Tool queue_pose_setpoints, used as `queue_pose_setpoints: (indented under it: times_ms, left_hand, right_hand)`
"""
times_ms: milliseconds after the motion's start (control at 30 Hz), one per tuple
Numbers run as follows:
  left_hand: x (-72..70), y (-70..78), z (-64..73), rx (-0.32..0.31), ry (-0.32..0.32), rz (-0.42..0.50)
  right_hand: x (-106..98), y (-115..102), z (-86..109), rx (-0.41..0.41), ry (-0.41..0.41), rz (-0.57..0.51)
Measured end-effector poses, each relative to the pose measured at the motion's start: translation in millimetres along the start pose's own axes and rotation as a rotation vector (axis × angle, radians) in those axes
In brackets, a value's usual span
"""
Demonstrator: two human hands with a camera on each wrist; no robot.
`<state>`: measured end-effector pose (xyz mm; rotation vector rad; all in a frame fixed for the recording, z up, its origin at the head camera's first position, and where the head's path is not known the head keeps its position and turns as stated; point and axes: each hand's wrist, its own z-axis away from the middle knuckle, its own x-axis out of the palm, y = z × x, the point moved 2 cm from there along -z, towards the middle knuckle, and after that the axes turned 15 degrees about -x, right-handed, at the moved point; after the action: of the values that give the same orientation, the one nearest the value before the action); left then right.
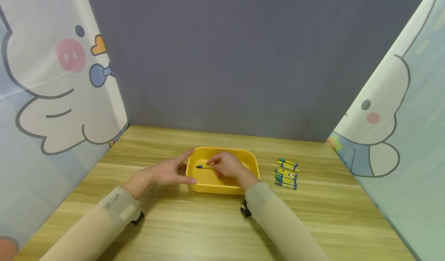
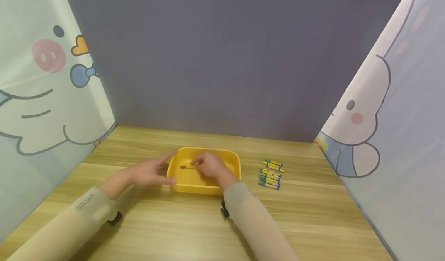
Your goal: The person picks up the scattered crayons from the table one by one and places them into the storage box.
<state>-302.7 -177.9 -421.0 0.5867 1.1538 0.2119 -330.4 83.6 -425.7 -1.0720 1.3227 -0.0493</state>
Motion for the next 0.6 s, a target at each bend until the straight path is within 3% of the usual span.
queue_pose_setpoints:
  times_ms: [200, 600]
  left_hand:
    - [-1.5, 2.4, 1.3, -0.003, 0.0, -0.002]
    - [-2.9, 4.0, 4.4, -0.007, -0.001, -0.003]
  right_hand:
    - [-0.9, -1.5, 0.5, 0.013, -0.016, 0.066]
    - [-1.4, -4.6, -1.0, -0.012, 0.006, 0.098]
